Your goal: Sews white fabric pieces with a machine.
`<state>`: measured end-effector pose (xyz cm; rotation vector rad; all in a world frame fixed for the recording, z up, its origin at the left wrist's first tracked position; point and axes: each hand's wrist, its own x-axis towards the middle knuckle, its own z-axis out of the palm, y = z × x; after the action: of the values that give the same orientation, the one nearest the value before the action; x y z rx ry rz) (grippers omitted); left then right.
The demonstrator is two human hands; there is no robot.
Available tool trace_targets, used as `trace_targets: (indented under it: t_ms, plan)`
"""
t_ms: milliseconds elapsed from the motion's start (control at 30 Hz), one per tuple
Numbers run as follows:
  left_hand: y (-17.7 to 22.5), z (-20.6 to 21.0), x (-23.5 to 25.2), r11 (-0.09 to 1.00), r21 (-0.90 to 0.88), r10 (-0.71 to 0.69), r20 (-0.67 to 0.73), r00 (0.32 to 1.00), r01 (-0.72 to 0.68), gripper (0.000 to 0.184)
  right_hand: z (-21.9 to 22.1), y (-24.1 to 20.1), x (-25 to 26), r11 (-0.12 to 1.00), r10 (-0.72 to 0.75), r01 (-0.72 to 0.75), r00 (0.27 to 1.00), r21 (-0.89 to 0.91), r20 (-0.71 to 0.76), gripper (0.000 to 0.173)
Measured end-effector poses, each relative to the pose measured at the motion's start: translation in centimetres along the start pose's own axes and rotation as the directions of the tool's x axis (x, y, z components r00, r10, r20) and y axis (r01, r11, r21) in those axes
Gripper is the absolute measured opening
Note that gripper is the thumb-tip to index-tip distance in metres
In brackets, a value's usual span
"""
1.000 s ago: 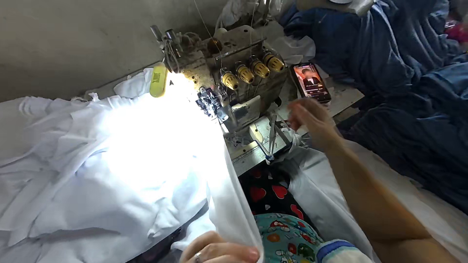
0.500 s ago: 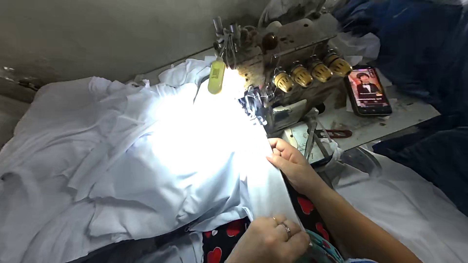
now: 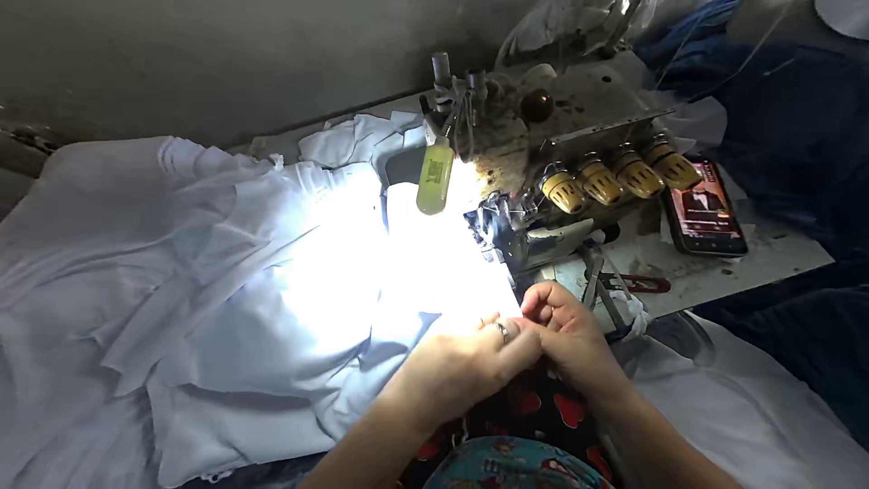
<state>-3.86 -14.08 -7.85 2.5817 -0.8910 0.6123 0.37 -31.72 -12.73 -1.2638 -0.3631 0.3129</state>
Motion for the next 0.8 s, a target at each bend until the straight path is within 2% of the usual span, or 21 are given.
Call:
trace_targets:
  t_ms: [100,167,267,433,533,600,667,700,733,767,800]
  plan:
    - [-2.4,0.4,0.4,0.997,-0.049,-0.063,-0.003,0.998,0.063,0.013,-0.3,0.2,1.8,0.949,-0.211,0.213,0.977,-0.230,0.034,0.011]
    - [-4.7,0.6,0.3,0.985,-0.161,-0.063,0.002,0.998,0.062,0.016,-0.6,0.6,2.8,0.834,-0.324,0.324,0.943,-0.447,0.080,0.016]
    - [-7.4,0.2,0.3,0.976,-0.197,-0.095,-0.002,0.995,0.093,0.020,-0.8,0.8,3.1,0.741,-0.305,0.321,0.943,-0.590,0.129,0.025]
    - [-7.5,-0.6,1.6,0.936,0.072,-0.348,0.026,0.937,0.345,0.019,-0.5,0.2,2.4,0.752,-0.274,0.318,0.947,-0.577,0.165,0.025]
    - [-6.6,1.0,0.2,0.849,0.187,-0.479,-0.122,0.869,0.494,0.017,0.2,0.4,1.8,0.764,-0.296,0.376,0.926,-0.524,0.233,0.024]
    - [-5.2,0.3,-0.5,0.744,0.144,-0.632,-0.163,0.757,0.652,0.025,0.6,0.5,1.5,0.766,-0.333,0.439,0.896,-0.470,0.295,0.021]
    - [-3.3,-1.7,-0.9,0.594,0.212,-0.774,-0.113,0.623,0.776,0.038,1.1,0.8,1.3,0.738,-0.375,0.502,0.860,-0.451,0.345,0.019]
    - [-1.9,-2.8,-1.0,0.542,0.256,-0.813,-0.084,0.577,0.801,0.046,1.3,0.9,1.2,0.707,-0.387,0.532,0.842,-0.466,0.376,0.021]
    - [-0.6,-3.4,-1.3,0.545,0.323,-0.800,-0.075,0.595,0.773,0.048,1.6,1.1,1.1,0.668,-0.396,0.566,0.820,-0.483,0.414,0.025]
    - [0.6,-3.6,-1.7,0.588,0.356,-0.759,-0.067,0.648,0.726,0.044,1.8,1.2,1.1,0.624,-0.404,0.604,0.792,-0.496,0.458,0.028]
    - [1.9,-3.6,-2.0,0.647,0.320,-0.721,-0.041,0.692,0.693,0.039,1.8,1.1,1.1,0.588,-0.409,0.635,0.767,-0.500,0.494,0.028]
